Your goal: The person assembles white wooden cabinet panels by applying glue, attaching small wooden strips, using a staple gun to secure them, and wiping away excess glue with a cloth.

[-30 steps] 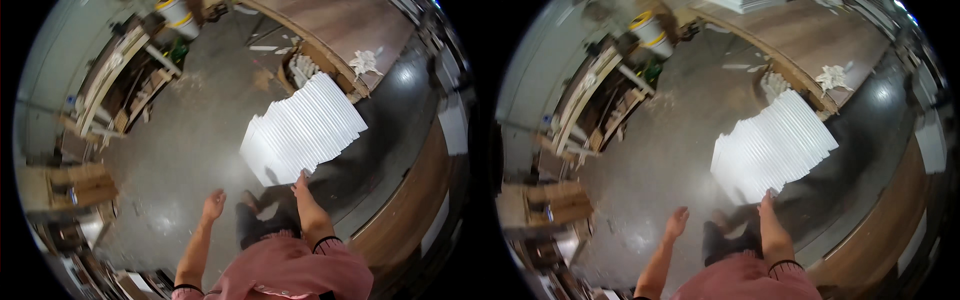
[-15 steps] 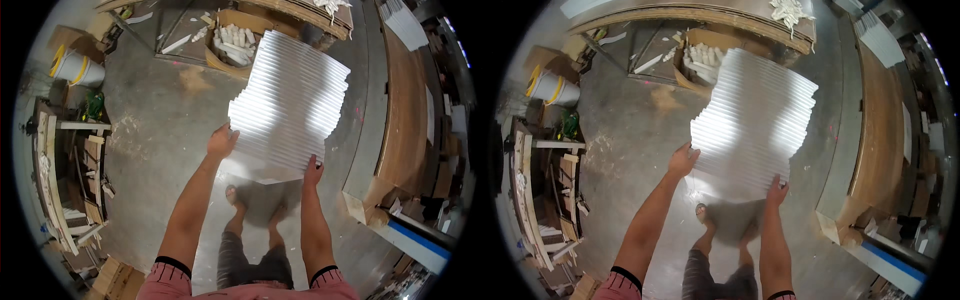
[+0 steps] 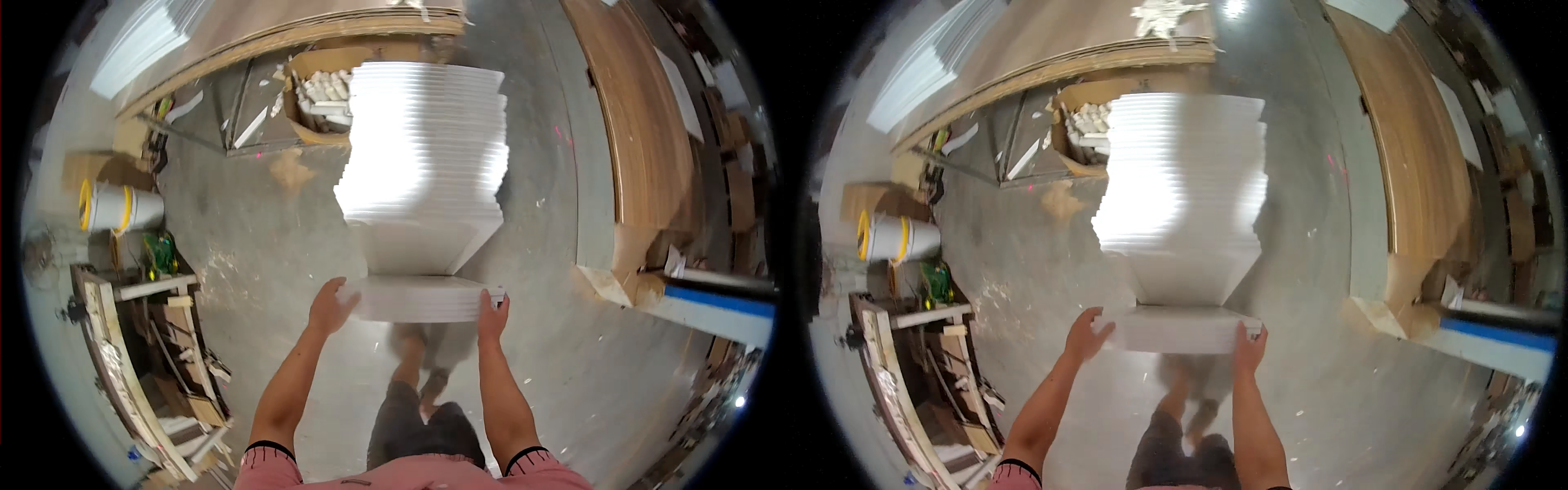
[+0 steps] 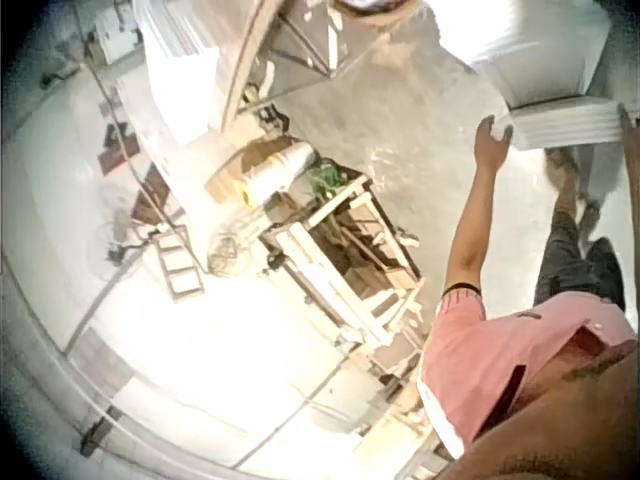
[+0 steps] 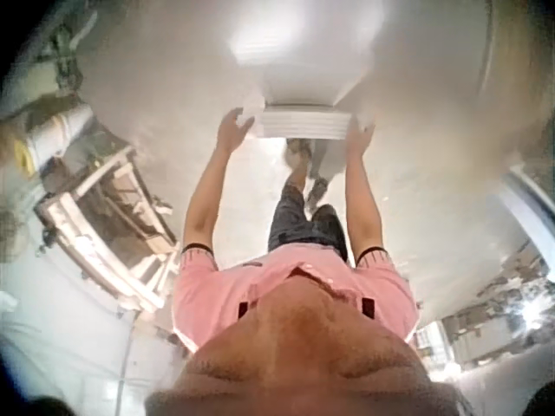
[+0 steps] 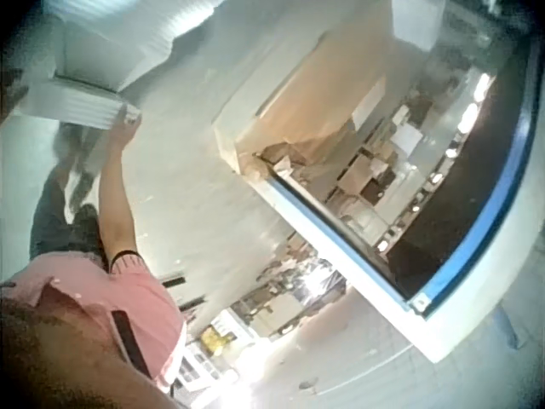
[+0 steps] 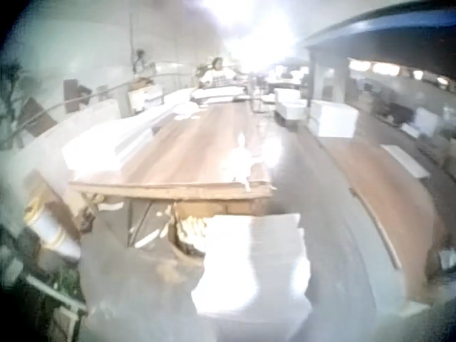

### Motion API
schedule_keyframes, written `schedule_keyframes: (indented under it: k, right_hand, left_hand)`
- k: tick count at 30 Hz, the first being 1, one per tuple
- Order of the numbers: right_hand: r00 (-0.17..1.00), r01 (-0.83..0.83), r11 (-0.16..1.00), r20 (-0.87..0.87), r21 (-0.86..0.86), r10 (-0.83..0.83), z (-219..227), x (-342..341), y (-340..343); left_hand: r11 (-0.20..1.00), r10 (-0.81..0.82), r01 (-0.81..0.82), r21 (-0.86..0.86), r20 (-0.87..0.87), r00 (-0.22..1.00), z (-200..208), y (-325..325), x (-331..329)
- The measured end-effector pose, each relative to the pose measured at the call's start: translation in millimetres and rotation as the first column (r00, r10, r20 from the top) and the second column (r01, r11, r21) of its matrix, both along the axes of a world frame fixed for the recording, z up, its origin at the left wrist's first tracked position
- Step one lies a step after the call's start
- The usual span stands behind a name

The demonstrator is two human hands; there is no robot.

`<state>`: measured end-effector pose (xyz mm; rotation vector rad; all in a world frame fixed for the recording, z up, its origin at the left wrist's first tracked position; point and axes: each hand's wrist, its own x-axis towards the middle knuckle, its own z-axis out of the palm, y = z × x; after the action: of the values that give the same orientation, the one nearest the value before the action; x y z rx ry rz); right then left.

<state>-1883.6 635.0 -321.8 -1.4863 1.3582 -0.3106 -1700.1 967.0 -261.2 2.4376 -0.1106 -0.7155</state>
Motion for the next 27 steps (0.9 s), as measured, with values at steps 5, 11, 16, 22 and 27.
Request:
schedule_keyframes:
  k: [5,11,16,22,27]
  right_hand:
    - [0.998,0.002,0.998,-0.062,-0.059,-0.006,5.3,-45.8,16.5]
    - [0.998,0.044,0.997,0.031,0.063,-0.046,35.7,-50.2,18.5]
    - [0.943,0.202,0.965,0.235,0.165,-0.237,-20.3,-59.2,25.8]
    - [0.469,0.661,0.332,-0.025,0.673,-0.883,-93.4,-85.4,186.0]
    - [0.213,0.393,-0.416,-0.522,0.82,-0.826,-81.1,22.2,343.4]
  left_hand:
    - [0.665,-0.731,0.709,0.237,0.01,0.682,26.2,-49.7,-42.5]
    - [0.485,-0.868,0.833,0.266,0.031,0.496,30.7,-127.0,-80.0]
    - [0.406,-0.908,0.877,0.259,0.007,0.418,22.7,-146.5,-74.9]
    - [0.095,-0.974,0.994,0.05,0.21,0.083,-7.5,-230.7,-74.9]
    - [0.053,-0.999,0.986,-0.157,-0.012,0.052,-0.2,-290.5,-107.2]
